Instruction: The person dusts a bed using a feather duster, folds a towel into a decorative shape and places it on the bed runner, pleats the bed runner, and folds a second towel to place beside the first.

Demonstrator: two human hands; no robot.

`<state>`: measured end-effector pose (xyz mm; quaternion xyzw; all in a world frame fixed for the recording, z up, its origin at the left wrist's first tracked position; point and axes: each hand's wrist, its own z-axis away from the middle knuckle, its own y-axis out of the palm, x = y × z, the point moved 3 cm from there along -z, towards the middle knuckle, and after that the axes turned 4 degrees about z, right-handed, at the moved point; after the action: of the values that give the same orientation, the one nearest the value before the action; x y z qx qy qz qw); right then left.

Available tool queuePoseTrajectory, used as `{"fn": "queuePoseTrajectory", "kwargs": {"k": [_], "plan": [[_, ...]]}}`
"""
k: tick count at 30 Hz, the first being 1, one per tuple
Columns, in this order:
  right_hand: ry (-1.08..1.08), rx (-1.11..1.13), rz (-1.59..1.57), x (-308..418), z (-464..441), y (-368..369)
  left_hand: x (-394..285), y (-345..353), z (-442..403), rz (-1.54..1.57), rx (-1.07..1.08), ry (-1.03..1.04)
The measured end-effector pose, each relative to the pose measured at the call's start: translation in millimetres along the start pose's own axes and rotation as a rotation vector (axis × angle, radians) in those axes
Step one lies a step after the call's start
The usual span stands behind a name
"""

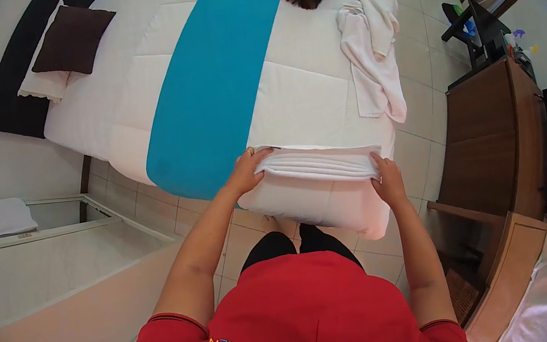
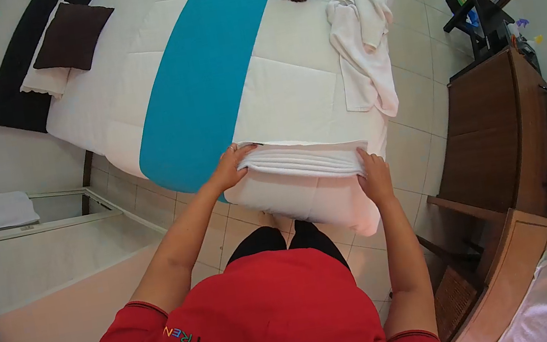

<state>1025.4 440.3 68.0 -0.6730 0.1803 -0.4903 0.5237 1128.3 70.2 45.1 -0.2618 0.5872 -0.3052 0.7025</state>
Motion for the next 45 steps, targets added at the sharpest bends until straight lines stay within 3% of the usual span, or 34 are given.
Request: {"fn": "queuePoseTrajectory", "kwargs": {"k": [7,13,15,16,18,24,32,35,42,45], "plan": [[-0.032,-0.136,0.022,1.3,20.6,3.4,-9.5,-4.7,6.0,-0.046,0.009,-0.022],[-0.016,-0.055,0.120,8.2,29.1,-0.8,-6.2,-2.6,5.5,-0.094,-0.018,-0.036],[-0.065,-0.076,0.159,15.4,27.4,-0.2,-19.7,-5.1,7.3,-0.307,-0.123,0.156],[-0.114,-0.095,0.197,19.3,26.8,0.3,-21.5,-2.7,6.3,-0.308,-0.122,0.154],[-0.135,-0.038,0.187,18.9,24.6,7.9,-30.6,6.6,0.5,-0.380,-0.011,0.258],[-0.158,0.027,0.239,23.5,15.7,9.9,-57.8,28.1,-17.1,-0.343,0.172,0.230],[-0.144,0.086,0.251,13.9,19.1,20.5,-78.7,46.1,-25.1,-0.340,0.120,0.279],[-0.137,0.007,0.259,39.8,11.1,23.5,-73.5,53.6,-26.2,-0.304,0.127,0.328],[-0.287,0.123,0.232,85.9,-17.2,60.7,-76.6,59.7,-25.7,-0.254,0.332,0.250],[-0.301,0.296,0.265,87.4,-22.1,64.8,-77.5,55.7,-22.3,-0.292,0.358,0.269]]}}
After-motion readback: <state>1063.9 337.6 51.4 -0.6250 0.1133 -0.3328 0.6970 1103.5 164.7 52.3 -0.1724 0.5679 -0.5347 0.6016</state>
